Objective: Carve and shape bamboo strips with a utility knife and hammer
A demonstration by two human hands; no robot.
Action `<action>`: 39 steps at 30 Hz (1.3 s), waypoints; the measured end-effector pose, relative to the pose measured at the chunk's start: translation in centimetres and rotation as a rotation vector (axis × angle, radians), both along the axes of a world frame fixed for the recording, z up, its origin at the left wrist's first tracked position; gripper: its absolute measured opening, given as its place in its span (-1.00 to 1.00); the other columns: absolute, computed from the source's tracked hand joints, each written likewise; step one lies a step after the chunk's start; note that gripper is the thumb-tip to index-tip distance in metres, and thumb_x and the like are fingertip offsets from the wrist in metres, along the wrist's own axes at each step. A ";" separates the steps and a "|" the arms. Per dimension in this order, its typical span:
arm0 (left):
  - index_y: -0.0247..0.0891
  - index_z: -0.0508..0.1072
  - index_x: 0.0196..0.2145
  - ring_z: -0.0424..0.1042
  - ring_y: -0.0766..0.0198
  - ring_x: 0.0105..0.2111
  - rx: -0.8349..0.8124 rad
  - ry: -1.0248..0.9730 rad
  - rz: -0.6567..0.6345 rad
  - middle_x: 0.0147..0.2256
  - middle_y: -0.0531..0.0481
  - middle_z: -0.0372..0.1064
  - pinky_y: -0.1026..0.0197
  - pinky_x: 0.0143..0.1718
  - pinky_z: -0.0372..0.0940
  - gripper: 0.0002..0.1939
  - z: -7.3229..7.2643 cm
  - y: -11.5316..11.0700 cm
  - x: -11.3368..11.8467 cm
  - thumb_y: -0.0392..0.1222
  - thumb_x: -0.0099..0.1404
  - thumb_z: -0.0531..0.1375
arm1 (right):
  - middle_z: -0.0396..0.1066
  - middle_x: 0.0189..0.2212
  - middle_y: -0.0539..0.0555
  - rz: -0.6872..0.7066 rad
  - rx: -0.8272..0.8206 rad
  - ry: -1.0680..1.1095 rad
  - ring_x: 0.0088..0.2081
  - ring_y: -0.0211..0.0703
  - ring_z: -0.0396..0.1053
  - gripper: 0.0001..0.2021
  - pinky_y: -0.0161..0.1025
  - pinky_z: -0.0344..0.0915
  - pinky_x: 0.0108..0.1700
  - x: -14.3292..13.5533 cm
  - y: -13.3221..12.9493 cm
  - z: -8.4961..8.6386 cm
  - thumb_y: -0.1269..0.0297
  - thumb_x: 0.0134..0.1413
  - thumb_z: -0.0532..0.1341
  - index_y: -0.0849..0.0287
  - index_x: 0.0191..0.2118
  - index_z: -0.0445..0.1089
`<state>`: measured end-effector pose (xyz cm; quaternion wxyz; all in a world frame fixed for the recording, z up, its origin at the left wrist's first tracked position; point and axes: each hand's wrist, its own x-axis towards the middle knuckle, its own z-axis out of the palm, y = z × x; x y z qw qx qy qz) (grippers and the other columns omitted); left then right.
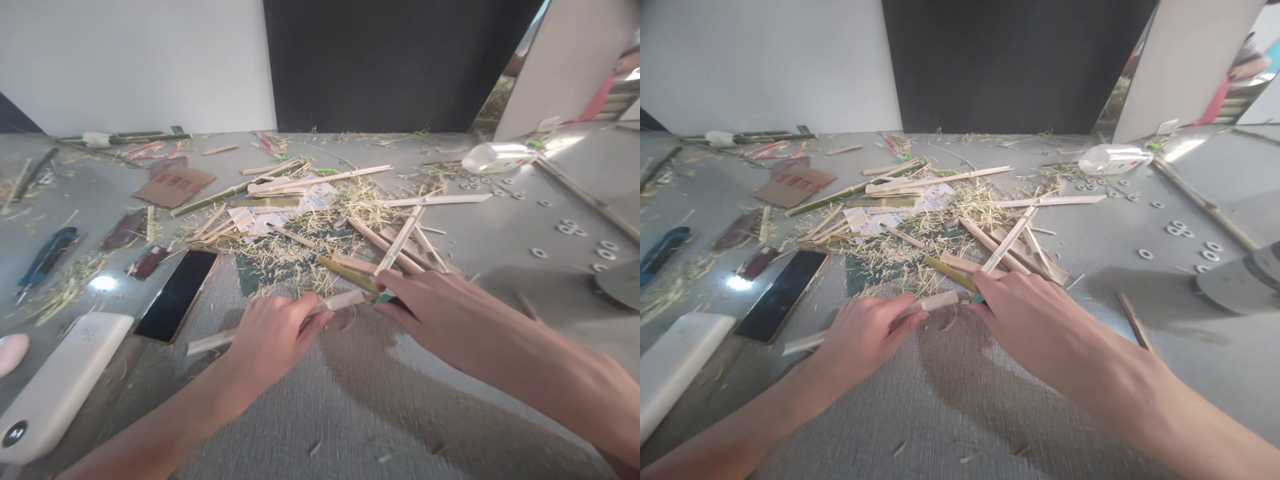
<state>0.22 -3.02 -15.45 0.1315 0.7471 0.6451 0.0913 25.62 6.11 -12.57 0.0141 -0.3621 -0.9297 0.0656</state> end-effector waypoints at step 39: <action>-0.23 0.43 -0.34 0.46 0.22 -0.56 0.133 -0.015 -0.200 -0.49 0.06 0.49 0.17 -0.54 -0.16 -0.47 -1.1 -0.2 -0.1 0.06 0.64 -0.13 | 0.40 -0.46 -0.07 0.240 0.020 -0.093 -0.54 -0.21 0.32 -0.73 -0.18 -0.13 -0.47 -0.4 -1.8 1.2 0.64 0.08 0.16 0.04 -0.28 0.28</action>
